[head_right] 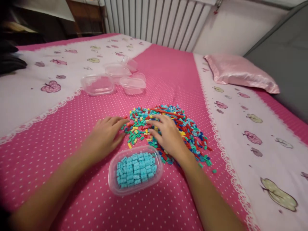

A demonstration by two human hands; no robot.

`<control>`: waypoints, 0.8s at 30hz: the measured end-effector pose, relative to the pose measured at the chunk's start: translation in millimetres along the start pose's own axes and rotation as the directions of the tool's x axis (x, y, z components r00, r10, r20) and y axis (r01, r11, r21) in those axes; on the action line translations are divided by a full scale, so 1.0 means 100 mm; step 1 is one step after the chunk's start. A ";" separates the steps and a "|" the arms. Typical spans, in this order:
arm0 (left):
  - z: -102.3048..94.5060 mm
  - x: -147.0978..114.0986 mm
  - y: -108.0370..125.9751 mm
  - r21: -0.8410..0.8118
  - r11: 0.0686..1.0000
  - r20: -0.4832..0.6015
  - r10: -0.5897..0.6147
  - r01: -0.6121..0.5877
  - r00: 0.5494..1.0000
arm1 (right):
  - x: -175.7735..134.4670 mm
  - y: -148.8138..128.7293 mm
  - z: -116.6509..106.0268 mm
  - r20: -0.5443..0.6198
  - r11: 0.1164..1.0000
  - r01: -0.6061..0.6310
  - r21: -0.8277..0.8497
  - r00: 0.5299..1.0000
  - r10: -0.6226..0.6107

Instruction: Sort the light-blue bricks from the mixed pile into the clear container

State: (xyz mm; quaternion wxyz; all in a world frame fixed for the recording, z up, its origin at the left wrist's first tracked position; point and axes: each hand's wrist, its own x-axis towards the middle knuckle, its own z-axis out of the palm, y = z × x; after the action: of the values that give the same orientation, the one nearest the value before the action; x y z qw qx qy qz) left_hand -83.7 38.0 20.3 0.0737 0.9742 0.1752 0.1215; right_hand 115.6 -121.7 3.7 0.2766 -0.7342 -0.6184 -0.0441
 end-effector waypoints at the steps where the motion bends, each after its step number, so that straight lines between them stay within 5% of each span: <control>1: 0.04 0.00 0.02 0.000 1.000 -0.004 0.016 -0.016 1.000 | 0.00 -0.01 0.04 0.011 1.000 0.017 0.001 1.000 -0.017; 10: 0.16 0.03 0.03 -0.015 0.988 0.052 0.156 -0.155 0.986 | 0.06 0.04 0.01 -0.109 1.000 0.018 0.013 0.994 -0.016; 24: 0.02 0.01 0.10 0.039 0.991 0.012 0.131 -0.132 0.991 | 0.05 -0.07 0.03 -0.036 0.990 0.063 -0.124 0.997 -0.068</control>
State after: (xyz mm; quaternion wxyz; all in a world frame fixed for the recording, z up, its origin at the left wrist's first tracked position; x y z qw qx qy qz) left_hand -78.9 29.3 20.6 0.0471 0.9855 0.1127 0.1178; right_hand 109.1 -115.7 5.6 0.2416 -0.7282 -0.6326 -0.1059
